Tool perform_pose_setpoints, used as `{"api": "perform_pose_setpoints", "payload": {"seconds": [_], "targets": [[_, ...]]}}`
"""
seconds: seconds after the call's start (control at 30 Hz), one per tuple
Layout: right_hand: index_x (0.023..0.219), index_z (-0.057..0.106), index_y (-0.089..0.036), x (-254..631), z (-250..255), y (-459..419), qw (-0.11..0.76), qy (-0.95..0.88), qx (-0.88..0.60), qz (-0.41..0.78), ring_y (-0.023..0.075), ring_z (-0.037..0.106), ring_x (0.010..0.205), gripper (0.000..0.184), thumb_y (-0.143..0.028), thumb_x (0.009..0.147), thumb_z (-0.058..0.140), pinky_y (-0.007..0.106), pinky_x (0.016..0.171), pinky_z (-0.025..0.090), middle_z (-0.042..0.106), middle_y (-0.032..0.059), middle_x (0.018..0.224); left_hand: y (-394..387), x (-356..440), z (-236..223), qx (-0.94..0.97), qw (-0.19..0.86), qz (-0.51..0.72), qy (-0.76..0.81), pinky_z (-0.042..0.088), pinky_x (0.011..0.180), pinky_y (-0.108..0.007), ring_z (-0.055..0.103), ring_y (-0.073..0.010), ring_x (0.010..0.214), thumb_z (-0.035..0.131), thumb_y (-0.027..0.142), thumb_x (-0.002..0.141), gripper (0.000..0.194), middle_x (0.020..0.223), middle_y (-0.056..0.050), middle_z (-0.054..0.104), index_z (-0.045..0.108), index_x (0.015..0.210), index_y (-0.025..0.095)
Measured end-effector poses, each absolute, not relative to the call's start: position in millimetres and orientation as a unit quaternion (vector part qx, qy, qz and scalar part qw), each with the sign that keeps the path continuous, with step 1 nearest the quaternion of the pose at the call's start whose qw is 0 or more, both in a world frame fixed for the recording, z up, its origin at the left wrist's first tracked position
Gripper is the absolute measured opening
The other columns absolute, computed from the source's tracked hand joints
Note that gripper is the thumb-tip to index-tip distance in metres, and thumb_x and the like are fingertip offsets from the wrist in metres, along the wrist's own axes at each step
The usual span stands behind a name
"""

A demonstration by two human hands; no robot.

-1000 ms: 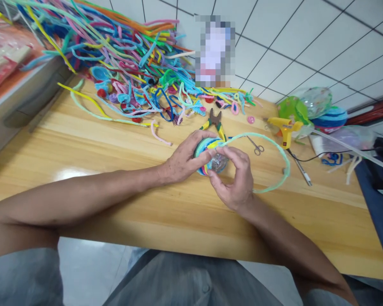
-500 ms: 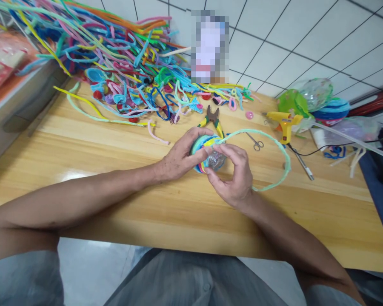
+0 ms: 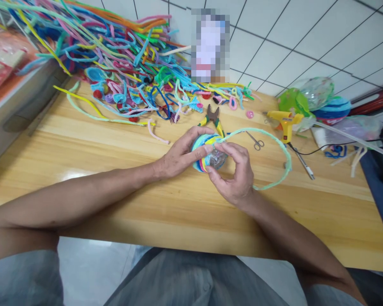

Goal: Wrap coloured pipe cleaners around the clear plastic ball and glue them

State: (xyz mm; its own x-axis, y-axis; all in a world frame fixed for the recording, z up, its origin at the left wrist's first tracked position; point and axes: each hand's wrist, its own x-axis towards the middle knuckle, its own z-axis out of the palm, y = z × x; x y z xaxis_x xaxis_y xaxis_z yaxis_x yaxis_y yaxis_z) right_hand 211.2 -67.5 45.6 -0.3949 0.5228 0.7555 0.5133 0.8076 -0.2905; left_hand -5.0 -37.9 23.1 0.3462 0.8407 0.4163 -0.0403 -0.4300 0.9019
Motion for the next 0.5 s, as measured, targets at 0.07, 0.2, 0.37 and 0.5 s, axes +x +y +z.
{"api": "perform_pose_setpoints", "payload": {"seconds": [0.07,0.2,0.37,0.5], "targets": [[0.162,0.049,-0.026,211,46,-68,0.456,-0.835,-0.307,0.006,0.0333,0.076,0.122,0.073,-0.023,0.096,0.081,0.057,0.102,0.067,0.078,0.0129,0.13,-39,-4,22,0.702,0.417,0.495,0.297,0.053,0.124,-0.041,0.066,-0.025,0.139,0.064,0.052,0.112,0.042,0.146,-0.01,0.07,0.063,0.145,0.025],[0.162,0.049,-0.028,210,47,-69,0.455,-0.836,-0.307,0.004,0.0333,0.076,0.121,0.073,-0.023,0.096,0.081,0.059,0.101,0.068,0.079,0.0122,0.13,-42,-5,25,0.744,0.33,0.491,0.312,0.053,0.126,-0.046,0.065,-0.0264,0.143,0.059,0.047,0.115,0.039,0.15,-0.013,0.068,0.061,0.146,0.024],[0.161,0.05,-0.025,208,47,-69,0.46,-0.835,-0.301,0.008,0.0328,0.076,0.122,0.073,-0.021,0.096,0.082,0.057,0.101,0.068,0.079,0.0135,0.13,-47,-5,30,0.764,0.205,0.516,0.329,0.049,0.13,-0.053,0.058,-0.0288,0.153,0.062,0.041,0.114,0.036,0.156,-0.016,0.063,0.057,0.146,0.024],[0.161,0.051,-0.024,208,47,-69,0.461,-0.835,-0.299,0.014,0.0326,0.075,0.123,0.072,-0.021,0.096,0.082,0.056,0.103,0.068,0.078,0.014,0.131,-50,-4,32,0.774,0.172,0.515,0.325,0.054,0.123,-0.054,0.059,-0.0285,0.15,0.06,0.036,0.114,0.018,0.157,-0.014,0.064,0.063,0.128,0.026]]}}
